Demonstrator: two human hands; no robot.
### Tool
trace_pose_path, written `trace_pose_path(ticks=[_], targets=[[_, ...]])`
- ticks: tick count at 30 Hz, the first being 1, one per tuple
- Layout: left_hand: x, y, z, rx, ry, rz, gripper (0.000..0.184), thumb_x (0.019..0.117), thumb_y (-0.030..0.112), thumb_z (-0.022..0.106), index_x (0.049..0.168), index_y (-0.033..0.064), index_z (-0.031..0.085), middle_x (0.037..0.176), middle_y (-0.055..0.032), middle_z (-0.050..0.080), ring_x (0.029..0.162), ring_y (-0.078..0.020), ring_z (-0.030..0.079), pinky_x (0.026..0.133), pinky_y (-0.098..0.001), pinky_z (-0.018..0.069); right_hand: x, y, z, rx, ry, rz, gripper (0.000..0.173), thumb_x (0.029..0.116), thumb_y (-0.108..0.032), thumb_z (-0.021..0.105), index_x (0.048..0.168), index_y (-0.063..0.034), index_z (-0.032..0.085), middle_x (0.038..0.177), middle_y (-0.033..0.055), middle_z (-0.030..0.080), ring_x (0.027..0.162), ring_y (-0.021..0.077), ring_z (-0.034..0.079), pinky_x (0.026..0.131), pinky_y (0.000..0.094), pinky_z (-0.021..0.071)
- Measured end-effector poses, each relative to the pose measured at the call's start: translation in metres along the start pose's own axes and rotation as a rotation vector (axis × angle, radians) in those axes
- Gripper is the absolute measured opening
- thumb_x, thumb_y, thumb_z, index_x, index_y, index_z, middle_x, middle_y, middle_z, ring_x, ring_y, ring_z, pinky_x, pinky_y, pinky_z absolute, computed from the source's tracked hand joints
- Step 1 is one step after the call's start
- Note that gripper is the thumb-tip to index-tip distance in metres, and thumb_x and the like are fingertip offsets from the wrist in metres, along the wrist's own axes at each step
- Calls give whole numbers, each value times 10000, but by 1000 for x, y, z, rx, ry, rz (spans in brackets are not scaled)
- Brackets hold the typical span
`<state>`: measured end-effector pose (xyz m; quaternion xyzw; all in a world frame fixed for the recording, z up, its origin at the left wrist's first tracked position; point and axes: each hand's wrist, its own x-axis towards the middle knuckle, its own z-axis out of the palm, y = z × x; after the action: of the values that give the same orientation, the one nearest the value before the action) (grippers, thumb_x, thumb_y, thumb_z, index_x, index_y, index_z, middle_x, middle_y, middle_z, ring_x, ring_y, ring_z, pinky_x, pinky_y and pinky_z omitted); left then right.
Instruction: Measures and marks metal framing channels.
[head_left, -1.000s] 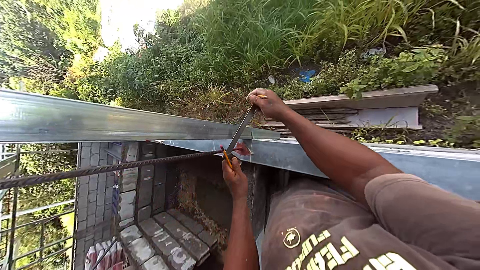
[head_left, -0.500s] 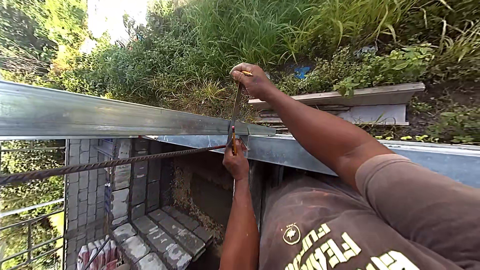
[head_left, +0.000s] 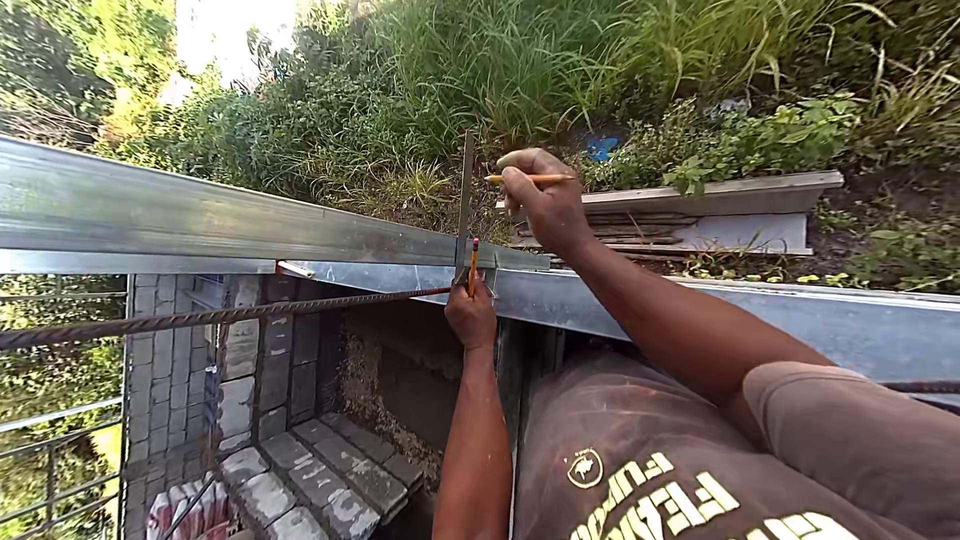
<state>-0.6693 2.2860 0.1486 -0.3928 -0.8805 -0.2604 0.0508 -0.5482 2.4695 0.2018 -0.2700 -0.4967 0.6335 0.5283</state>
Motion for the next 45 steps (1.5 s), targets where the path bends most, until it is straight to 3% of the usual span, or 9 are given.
trace_pose_path(ticks=[4,8,13,15,26,29,34,38,45], targets=[[0,1,-2,-19,-16,-14,307,1036,309,589,869,71,686,648,-2,654,566,-105,637,591,-344,571,-75,-5,14,0,-125,-10,110,1000,-120,650,1067,-43,689,898,50,698,633,117,643,550,280,581],[0,8,-5,-10,-5,-14,241,1003,284,615,950,70,715,708,-29,667,633,-146,649,636,-384,557,-101,7,23,-107,-254,-43,299,1033,-137,533,1250,-34,710,1048,47,751,790,90,704,746,312,629],[0,10,-5,0,-6,-34,269,1004,304,615,915,64,699,700,-39,658,646,-161,654,649,-398,556,-105,13,42,-292,-176,-46,329,1056,-142,470,1280,-29,683,1200,109,717,1083,163,692,976,351,563],[-1,11,-7,5,-12,-26,265,1004,305,616,988,63,725,754,-56,697,699,-174,686,688,-411,573,-105,13,48,-366,-155,-61,339,1054,-145,475,1303,-22,670,1222,134,708,1140,210,676,1015,382,538],[-1,12,-7,16,-19,-39,262,991,315,648,1041,70,728,824,-68,726,768,-199,710,738,-442,579,-104,8,53,-401,-145,-23,350,1059,-121,467,1331,0,651,1247,162,691,1154,250,666,1016,401,530],[-2,12,-6,15,-1,-41,280,990,344,643,954,74,707,750,-57,687,709,-196,681,686,-437,559,-105,12,50,-398,-158,-57,352,1057,-122,468,1330,-9,659,1235,147,695,1148,228,667,1016,384,533],[-3,11,-6,63,8,37,219,973,228,636,1025,23,693,796,-114,703,756,-257,706,714,-471,571,-118,9,31,-312,-340,-90,305,1038,-129,488,1214,-39,720,1067,71,728,910,118,691,853,314,586],[-3,14,-7,73,8,-5,287,1003,305,612,968,35,704,764,-100,695,725,-243,697,705,-468,567,-116,3,36,-338,-226,-86,336,1059,-136,475,1301,-32,684,1190,100,720,1091,153,686,993,335,550],[-2,12,-5,58,9,-26,279,1001,327,633,959,60,700,732,-72,680,684,-213,680,676,-450,565,-102,3,48,-404,-186,-13,350,1077,-142,450,1331,-19,658,1251,141,693,1151,225,666,1025,391,526]])
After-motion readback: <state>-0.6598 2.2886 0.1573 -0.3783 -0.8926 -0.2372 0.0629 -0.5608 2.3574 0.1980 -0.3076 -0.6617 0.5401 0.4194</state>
